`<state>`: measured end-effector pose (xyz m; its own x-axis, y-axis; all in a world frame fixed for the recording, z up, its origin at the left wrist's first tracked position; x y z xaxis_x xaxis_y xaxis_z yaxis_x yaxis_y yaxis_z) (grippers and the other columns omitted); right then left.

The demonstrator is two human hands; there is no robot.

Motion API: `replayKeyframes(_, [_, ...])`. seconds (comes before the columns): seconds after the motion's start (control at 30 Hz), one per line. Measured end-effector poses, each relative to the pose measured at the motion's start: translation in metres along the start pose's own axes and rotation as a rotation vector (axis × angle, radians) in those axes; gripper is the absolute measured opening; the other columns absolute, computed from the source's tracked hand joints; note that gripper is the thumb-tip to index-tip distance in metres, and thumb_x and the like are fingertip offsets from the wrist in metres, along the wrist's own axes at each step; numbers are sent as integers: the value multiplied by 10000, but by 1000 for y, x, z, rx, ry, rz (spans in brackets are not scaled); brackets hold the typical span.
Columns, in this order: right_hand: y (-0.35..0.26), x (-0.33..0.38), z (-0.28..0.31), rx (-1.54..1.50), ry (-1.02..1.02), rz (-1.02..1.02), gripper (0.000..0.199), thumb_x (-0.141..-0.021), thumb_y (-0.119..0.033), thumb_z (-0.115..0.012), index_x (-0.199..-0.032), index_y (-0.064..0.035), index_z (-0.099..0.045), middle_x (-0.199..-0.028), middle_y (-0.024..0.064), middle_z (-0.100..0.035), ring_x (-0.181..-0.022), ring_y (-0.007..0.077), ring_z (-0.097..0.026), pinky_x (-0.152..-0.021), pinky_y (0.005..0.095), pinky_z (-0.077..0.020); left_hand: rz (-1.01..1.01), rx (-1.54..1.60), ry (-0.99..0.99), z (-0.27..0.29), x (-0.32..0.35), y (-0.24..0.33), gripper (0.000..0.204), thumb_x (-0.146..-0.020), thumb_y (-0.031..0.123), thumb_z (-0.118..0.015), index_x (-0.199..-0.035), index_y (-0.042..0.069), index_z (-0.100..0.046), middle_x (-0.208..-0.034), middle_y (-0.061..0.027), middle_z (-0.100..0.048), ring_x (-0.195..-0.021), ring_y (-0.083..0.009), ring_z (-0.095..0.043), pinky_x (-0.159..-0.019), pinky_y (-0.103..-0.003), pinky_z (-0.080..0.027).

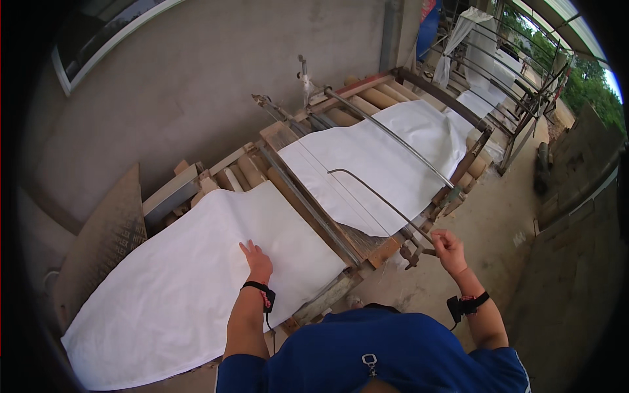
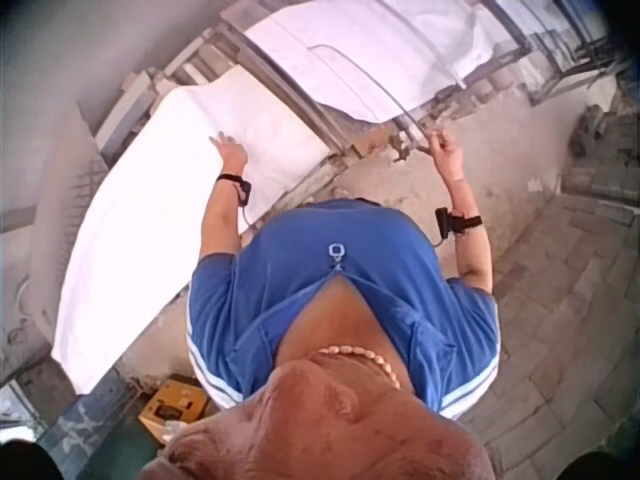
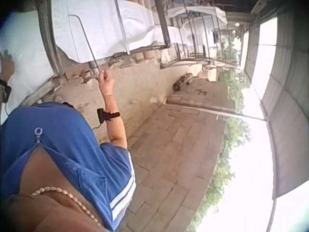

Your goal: Measuring, smoothing, and cutting large sheets of white fabric on a processing table.

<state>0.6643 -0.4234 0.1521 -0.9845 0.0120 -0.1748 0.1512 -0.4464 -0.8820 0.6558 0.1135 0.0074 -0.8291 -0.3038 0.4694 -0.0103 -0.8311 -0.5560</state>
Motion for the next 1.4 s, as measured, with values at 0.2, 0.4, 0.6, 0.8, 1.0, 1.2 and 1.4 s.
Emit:
replayKeyframes(0.2, [-68,-73,15,779,622,466,177,-807,-20,-571,-979,-56,-594,-787,94,-591,-700,285,-559,-602,378,-425,73,476,261,12,43,17,338,-852,317,-531,-1116,136,-640,-1398,-119,-396,-1372,-364,-197,-1042,-679,-65])
replayKeyframes(0.4, [-6,-142,-271,824,-149,332,673,-844,-473,-563,-1295,12,-439,-1343,162,-429,-1256,310,-374,-957,469,-343,53,796,562,38,119,23,313,-801,229,-618,-1085,99,-635,-1332,-149,-453,-1304,-370,-329,-1030,-651,-177])
replayKeyframes(0.6, [-13,-133,-358,1029,-385,283,619,-846,-423,-587,-1255,14,-430,-1348,193,-412,-1199,337,-418,-895,473,-411,453,983,405,-93,279,-41,305,-794,209,-635,-1075,91,-638,-1240,-146,-538,-1218,-341,-452,-1044,-596,-229])
replayKeyframes(0.8, [44,-192,-310,960,-372,245,151,-777,-3,-478,-889,33,-572,-897,272,-604,-882,444,-579,-767,470,-479,860,1164,391,-247,422,-54,258,-797,216,-636,-1023,94,-651,-1073,-119,-634,-1025,-280,-591,-941,-507,-396])
replayKeyframes(1.0, [-23,-141,-407,818,-274,117,340,-879,-121,-407,-1156,63,-474,-1050,319,-589,-1006,470,-561,-846,480,-471,1017,1391,216,-372,555,-77,252,-798,219,-634,-1004,76,-659,-1002,-121,-658,-916,-296,-627,-844,-393,-479])
replayKeyframes(1.2, [-147,-41,-550,573,-245,197,444,-818,-254,-578,-1150,33,-508,-1022,286,-610,-966,433,-591,-848,456,-478,981,1241,324,-465,606,-202,215,-835,229,-582,-992,93,-636,-964,-96,-651,-893,-284,-623,-841,-438,-470])
replayKeyframes(1.4, [-171,-2,-606,654,-273,308,338,-804,-56,-500,-1109,83,-546,-1084,287,-592,-998,421,-583,-838,435,-478,1013,1206,573,-552,597,-308,224,-835,244,-586,-996,94,-628,-967,-98,-651,-887,-290,-625,-838,-435,-472])
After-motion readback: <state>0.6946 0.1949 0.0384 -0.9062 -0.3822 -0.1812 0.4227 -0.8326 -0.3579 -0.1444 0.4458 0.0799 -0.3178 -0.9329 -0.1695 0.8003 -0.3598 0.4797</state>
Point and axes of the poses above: each hand's wrist, its own x-axis away from the middle knuckle, its own z-axis out of the back of the hand, y = z × x, the point moved 6 cm from there along -x, towards the middle knuckle
